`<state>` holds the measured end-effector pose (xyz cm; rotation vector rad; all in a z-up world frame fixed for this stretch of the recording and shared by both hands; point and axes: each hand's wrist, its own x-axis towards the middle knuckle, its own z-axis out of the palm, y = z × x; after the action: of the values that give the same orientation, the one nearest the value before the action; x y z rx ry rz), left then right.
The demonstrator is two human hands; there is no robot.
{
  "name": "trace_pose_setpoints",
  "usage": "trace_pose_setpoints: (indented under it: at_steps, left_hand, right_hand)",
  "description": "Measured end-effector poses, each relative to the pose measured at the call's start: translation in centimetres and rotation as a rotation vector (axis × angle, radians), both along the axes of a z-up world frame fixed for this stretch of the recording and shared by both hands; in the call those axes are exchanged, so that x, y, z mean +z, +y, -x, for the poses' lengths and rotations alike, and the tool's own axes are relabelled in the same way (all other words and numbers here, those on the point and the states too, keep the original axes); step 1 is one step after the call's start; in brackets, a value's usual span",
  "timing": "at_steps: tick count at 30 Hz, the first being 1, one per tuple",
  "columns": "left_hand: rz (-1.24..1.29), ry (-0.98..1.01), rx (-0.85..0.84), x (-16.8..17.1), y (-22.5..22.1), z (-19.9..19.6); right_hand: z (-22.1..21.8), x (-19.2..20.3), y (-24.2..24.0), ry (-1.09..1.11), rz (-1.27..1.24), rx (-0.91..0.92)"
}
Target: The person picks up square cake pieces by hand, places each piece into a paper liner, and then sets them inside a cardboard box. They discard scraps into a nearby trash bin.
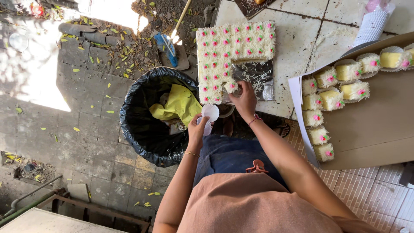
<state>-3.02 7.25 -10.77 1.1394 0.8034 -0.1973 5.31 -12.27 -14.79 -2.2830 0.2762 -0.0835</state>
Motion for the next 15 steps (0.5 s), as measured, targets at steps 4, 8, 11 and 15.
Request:
trace_pose_setpoints:
  at_steps: [4, 8, 11, 15]
  left_hand:
    - [-0.131, -0.020, -0.105, 1.4, -1.2, -0.9]
    - [-0.239, -0.128, -0.276, 5.4, -3.7, -2.5]
    - [-0.212, -0.232, -0.407, 10.9, -5.9, -4.3]
    - [-0.259, -0.376, -0.609, 11.8, -7.5, -4.8]
  right_hand:
    - [1.9, 5.5, -0.8, -0.051, -0.077, -0.002]
    - [3.9, 11.9, -1.3, -0.120, -0.249, 0.071]
    - [4.4, 14.5, -2.5, -0.162, -0.213, 0.070]
    - [5.0, 19.9, -4.3, -0.244, -0.132, 0.033]
